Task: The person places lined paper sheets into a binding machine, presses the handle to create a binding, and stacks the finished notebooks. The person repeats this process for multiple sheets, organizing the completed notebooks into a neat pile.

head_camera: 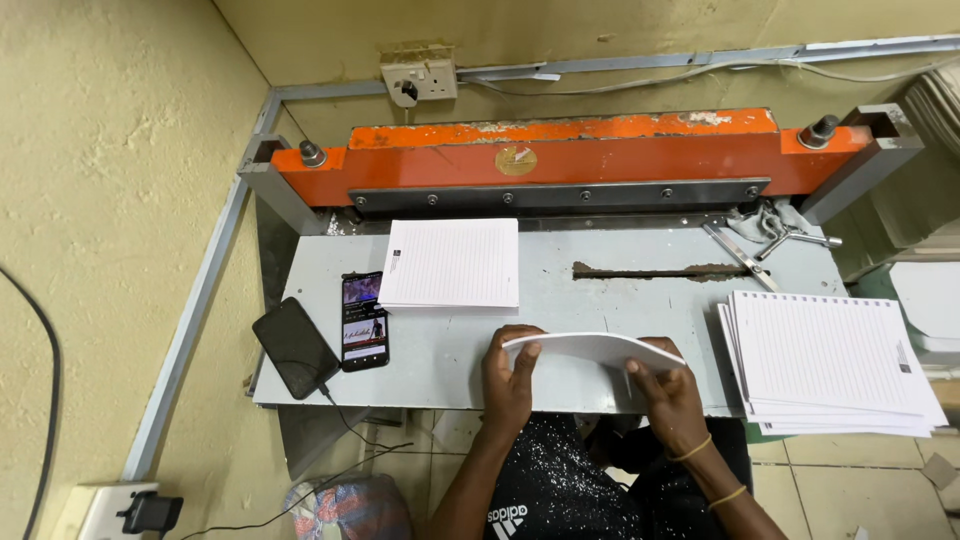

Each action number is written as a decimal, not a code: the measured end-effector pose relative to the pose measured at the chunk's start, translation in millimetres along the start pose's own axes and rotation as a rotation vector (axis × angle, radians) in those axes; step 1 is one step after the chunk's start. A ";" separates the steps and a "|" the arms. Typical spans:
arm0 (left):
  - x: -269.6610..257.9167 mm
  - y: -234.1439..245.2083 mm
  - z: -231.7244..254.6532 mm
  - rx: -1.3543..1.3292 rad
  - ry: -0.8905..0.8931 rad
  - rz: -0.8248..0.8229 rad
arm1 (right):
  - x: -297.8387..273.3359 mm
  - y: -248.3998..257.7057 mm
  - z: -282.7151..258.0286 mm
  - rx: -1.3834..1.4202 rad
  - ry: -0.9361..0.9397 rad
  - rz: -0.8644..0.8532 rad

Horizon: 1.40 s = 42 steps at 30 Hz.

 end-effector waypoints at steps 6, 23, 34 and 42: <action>-8.0 0.7 11.9 0.010 -0.048 -0.035 | -2.8 9.2 0.9 -0.100 0.171 0.039; 55.0 -72.7 -37.0 0.161 0.645 0.226 | -29.7 9.3 -52.5 0.409 -0.269 0.390; 105.8 -91.8 -33.9 0.215 0.672 -0.022 | 111.2 22.8 6.7 0.653 -0.256 0.655; 140.4 -98.3 -69.0 0.035 0.693 -0.013 | 139.2 34.2 -4.0 0.686 -0.341 0.649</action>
Point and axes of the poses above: each hand's wrist, its own x-axis towards the middle knuckle, its own y-axis out of the back of the hand, z = x × y, the point moved 8 cm from there along x, towards the middle knuckle, and after that the axes turned 8 degrees about y, right-handed, at the moved point
